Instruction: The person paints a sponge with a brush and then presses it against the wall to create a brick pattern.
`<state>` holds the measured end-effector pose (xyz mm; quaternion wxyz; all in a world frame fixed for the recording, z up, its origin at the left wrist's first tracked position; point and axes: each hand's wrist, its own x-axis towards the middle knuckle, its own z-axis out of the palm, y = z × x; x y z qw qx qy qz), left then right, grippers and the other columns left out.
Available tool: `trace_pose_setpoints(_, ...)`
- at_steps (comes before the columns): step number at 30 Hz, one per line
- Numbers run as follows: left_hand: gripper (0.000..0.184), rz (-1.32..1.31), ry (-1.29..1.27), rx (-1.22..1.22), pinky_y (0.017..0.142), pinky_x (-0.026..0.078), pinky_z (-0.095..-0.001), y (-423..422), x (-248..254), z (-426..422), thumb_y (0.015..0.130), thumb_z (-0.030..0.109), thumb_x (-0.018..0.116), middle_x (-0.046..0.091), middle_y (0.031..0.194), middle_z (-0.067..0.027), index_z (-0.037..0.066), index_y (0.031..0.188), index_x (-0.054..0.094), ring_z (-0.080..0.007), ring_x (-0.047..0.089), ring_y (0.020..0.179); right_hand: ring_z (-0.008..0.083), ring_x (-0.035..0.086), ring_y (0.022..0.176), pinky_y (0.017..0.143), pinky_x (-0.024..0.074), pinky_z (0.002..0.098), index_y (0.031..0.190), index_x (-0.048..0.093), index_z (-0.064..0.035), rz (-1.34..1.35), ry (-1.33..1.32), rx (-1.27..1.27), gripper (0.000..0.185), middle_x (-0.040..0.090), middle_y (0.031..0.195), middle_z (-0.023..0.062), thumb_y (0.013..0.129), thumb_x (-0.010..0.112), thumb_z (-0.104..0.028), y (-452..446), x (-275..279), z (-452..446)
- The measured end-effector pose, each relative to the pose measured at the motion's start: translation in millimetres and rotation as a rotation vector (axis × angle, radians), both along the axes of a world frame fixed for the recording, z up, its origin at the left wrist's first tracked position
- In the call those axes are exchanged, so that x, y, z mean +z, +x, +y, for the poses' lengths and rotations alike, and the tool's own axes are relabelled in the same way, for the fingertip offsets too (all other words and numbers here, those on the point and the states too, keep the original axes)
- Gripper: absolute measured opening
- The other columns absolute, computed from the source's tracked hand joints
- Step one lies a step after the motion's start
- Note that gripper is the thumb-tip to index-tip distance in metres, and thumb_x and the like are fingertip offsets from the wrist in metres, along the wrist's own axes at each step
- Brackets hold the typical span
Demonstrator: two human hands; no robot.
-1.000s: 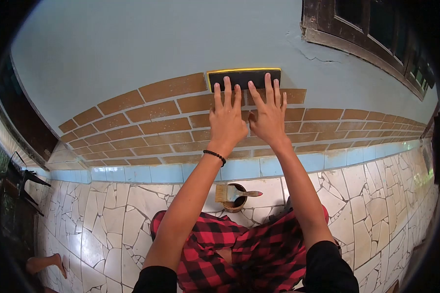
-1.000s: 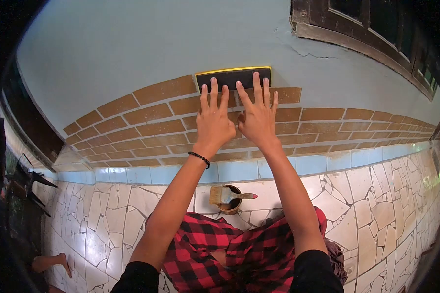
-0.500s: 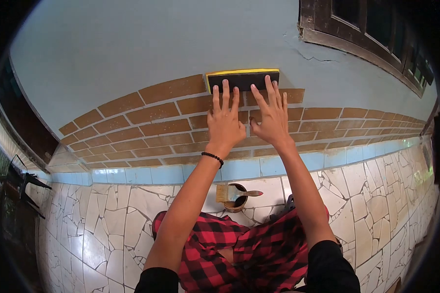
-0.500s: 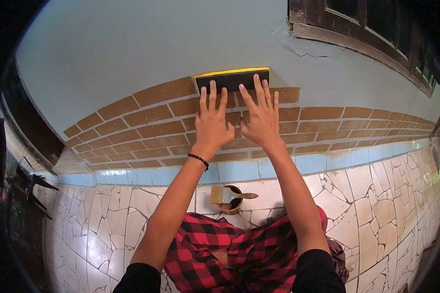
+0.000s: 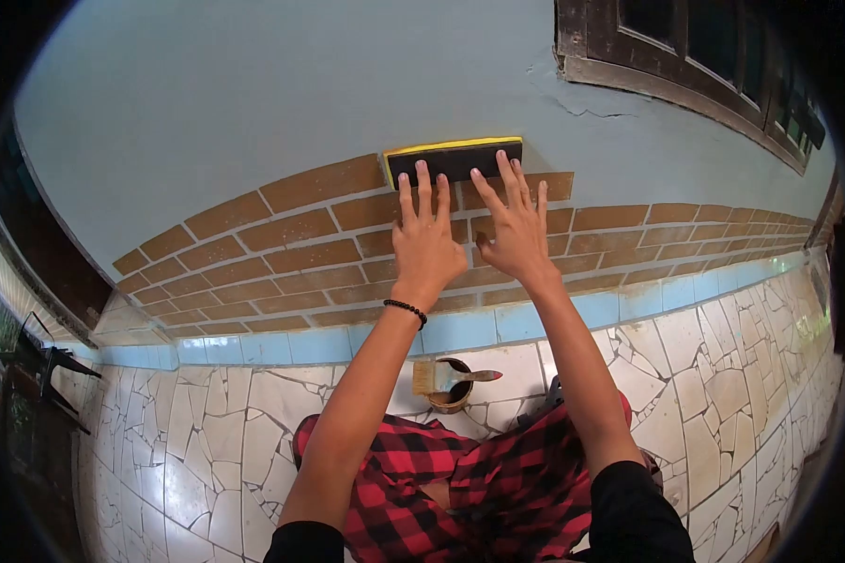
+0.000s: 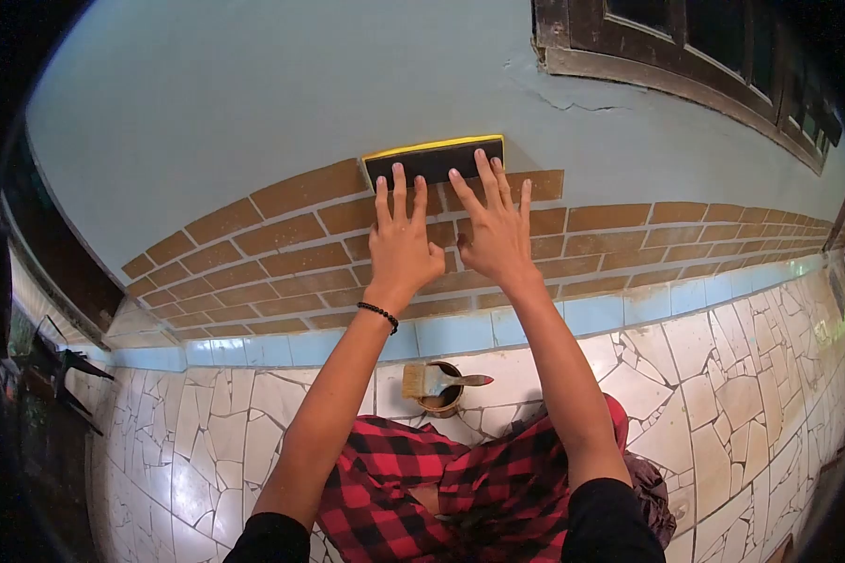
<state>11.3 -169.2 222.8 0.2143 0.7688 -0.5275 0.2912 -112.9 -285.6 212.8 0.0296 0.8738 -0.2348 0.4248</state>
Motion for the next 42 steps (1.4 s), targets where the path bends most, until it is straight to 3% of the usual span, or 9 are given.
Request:
trace_pose_setpoints(14, 0.102, 0.047, 0.035, -0.027, 0.109, 0.050, -0.0645, 4, 1, 2, 0.073, 0.019, 0.077, 0.011, 0.178, -0.0179, 0.010, 0.166, 0.036, -0.0449, 0.015, 0.162, 0.0322, 0.018, 0.165, 0.127, 0.0184, 0.0713, 0.165, 0.039, -0.0317, 0.054, -0.006, 0.005, 0.104, 0.015, 0.179, 0.0073, 0.074, 0.086, -0.014, -6, 1, -5)
trace_pose_setpoints(22, 0.105, 0.010, 0.023, -0.015, 0.111, 0.048, -0.0644, 8, -7, -1, 0.072, 0.020, 0.078, 0.009, 0.178, -0.0181, 0.011, 0.167, 0.034, -0.0453, 0.013, 0.162, 0.0328, 0.017, 0.165, 0.125, 0.0212, 0.0739, 0.166, 0.038, -0.0304, 0.035, -0.024, -0.016, 0.103, 0.015, 0.179, 0.0084, 0.074, 0.081, -0.008, 0, -4, -2)
trace_pose_setpoints(25, 0.102, -0.013, -0.047, -0.039, 0.107, 0.052, -0.0636, 6, -7, 1, 0.073, 0.017, 0.076, 0.011, 0.178, -0.0180, 0.008, 0.166, 0.035, -0.0448, 0.014, 0.163, 0.0331, 0.017, 0.165, 0.124, 0.0214, 0.0739, 0.165, 0.039, -0.0303, 0.029, -0.005, -0.001, 0.103, 0.015, 0.179, 0.0087, 0.074, 0.081, -0.008, -2, 2, 0)
trace_pose_setpoints(31, 0.099, 0.004, -0.080, -0.102, 0.123, 0.032, -0.0656, 9, -5, 7, 0.075, 0.021, 0.076, 0.016, 0.178, -0.0177, 0.008, 0.165, 0.039, -0.0444, 0.017, 0.162, 0.0332, 0.018, 0.165, 0.124, 0.0210, 0.0740, 0.165, 0.039, -0.0309, 0.013, -0.014, 0.010, 0.103, 0.016, 0.179, 0.0093, 0.075, 0.083, -0.010, -5, -1, 2)
trace_pose_setpoints(34, 0.100, 0.003, -0.095, -0.108, 0.127, 0.023, -0.0611, 10, -7, 8, 0.074, 0.026, 0.078, 0.017, 0.177, -0.0191, 0.009, 0.165, 0.041, -0.0461, 0.019, 0.160, 0.0331, 0.019, 0.164, 0.124, 0.0206, 0.0742, 0.165, 0.039, -0.0312, -0.016, -0.041, -0.007, 0.102, 0.017, 0.179, 0.0094, 0.075, 0.084, -0.013, -3, -5, 4)
trace_pose_setpoints(42, 0.098, 0.033, -0.074, -0.128, 0.121, 0.041, -0.0607, 18, -7, 4, 0.075, 0.024, 0.079, 0.017, 0.177, -0.0177, 0.012, 0.165, 0.041, -0.0506, 0.017, 0.160, 0.0337, 0.020, 0.164, 0.123, 0.0210, 0.0748, 0.164, 0.042, -0.0306, -0.025, -0.053, -0.034, 0.101, 0.018, 0.179, 0.0099, 0.074, 0.084, -0.013, 6, -6, 1)
